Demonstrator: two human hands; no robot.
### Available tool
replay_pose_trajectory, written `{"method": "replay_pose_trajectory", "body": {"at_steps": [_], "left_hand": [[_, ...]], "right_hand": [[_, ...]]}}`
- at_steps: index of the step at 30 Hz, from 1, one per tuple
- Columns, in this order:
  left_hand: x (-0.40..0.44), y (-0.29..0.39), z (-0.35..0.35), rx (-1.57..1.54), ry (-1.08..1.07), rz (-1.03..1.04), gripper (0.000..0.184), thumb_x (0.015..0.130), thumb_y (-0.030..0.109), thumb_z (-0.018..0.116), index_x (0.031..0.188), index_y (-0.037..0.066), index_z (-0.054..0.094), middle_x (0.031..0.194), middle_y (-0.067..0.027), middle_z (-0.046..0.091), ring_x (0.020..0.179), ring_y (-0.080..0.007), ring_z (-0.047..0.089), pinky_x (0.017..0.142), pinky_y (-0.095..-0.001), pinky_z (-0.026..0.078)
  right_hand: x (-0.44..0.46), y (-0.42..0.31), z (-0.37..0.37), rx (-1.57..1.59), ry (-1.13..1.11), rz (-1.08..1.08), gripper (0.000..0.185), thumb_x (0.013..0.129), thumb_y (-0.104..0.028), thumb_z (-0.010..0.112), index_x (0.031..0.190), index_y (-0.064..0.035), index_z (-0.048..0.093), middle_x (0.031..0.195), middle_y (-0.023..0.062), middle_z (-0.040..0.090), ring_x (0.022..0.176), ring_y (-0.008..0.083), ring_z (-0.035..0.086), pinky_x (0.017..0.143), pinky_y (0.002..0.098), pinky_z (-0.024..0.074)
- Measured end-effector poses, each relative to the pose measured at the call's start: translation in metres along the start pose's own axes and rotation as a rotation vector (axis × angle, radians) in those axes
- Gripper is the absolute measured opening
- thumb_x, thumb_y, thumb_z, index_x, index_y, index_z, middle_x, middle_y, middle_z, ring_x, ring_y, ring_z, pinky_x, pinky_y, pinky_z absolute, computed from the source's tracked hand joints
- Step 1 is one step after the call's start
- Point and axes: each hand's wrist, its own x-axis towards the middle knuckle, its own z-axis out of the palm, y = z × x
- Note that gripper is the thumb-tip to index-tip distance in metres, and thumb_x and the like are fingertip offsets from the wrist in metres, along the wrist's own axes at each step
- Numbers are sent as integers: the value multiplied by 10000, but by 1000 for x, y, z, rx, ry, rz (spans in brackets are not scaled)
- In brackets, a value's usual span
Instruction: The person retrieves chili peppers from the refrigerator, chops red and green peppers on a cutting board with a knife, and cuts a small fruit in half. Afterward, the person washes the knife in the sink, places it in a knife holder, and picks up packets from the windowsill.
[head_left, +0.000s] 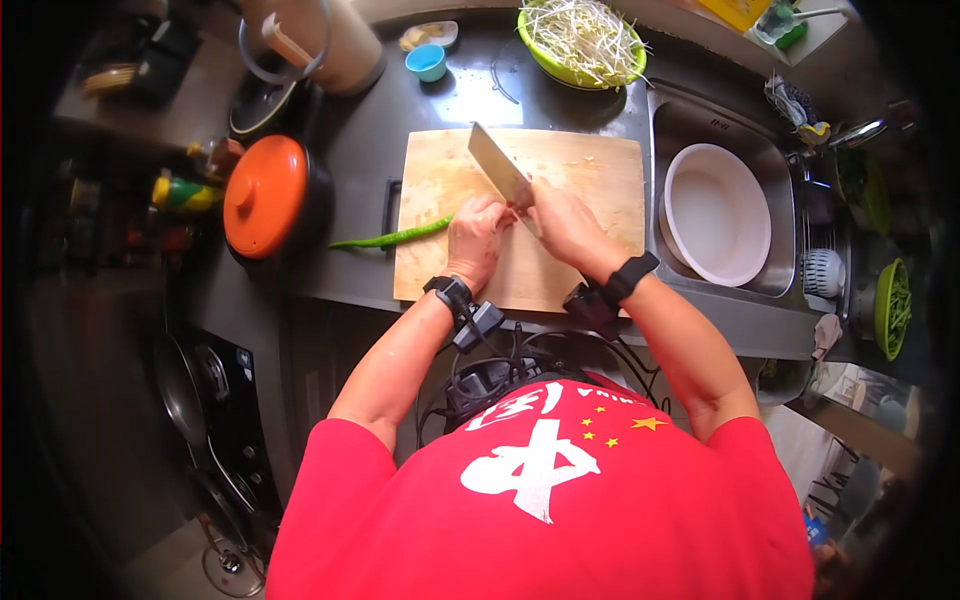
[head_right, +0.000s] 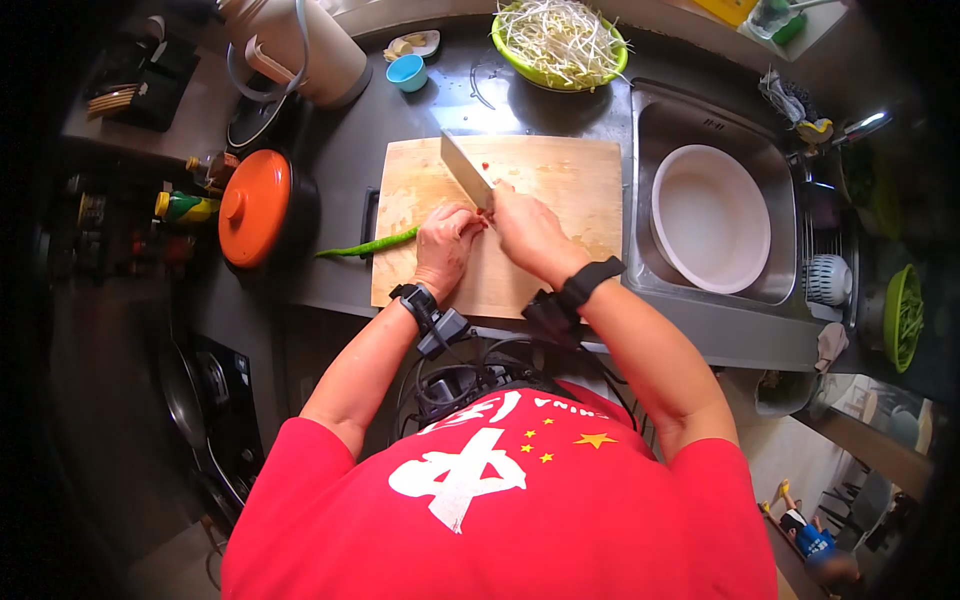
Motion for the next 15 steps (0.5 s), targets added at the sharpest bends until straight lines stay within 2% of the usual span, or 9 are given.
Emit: {"method": "replay_pose_trajectory", "body": {"at_steps": [2,5,6,9,13,15], "left_hand": [[-1,-1,1,-47,-8,-45,48,780,73,690,795,41,657,820,-117,635,781,-320,615,705,-391,491],[-2,-4,3,-51,-5,-60,56,771,72,697,800,42,660,821,-111,636,776,-319,616,699,-391,492],[-4,-4,4,-40,0,-57,53,773,71,694,800,42,660,820,-111,636,773,-319,615,698,-391,492],[0,-4,6,-14,10,-43,45,779,69,686,804,42,660,825,-112,636,769,-320,616,695,-392,494],[1,2,1,-35,7,-77,33,770,52,671,800,60,660,848,-106,630,804,-313,616,712,-393,501],[3,4,0,-68,32,-83,47,762,42,667,800,69,663,859,-103,630,824,-309,616,724,-393,504]], "right_hand": [[-5,8,-4,44,13,54,160,908,-79,508,1022,30,483,859,290,627,838,481,605,736,539,470],[-19,-9,-23,-24,-32,89,155,901,-60,490,1022,33,467,845,288,621,829,486,601,720,540,470],[-22,-8,-21,-62,21,-7,143,894,-47,461,1014,31,461,830,289,615,820,479,607,701,544,478],[-36,-15,-24,-176,-128,98,128,889,-39,440,997,26,458,809,278,614,790,467,619,680,547,491],[-41,-17,-20,-214,-40,21,120,884,-30,448,997,10,462,792,255,618,746,437,641,665,529,512],[-40,-22,-18,-238,-91,72,124,882,-24,448,999,10,466,803,257,618,757,432,643,670,522,515]]}}
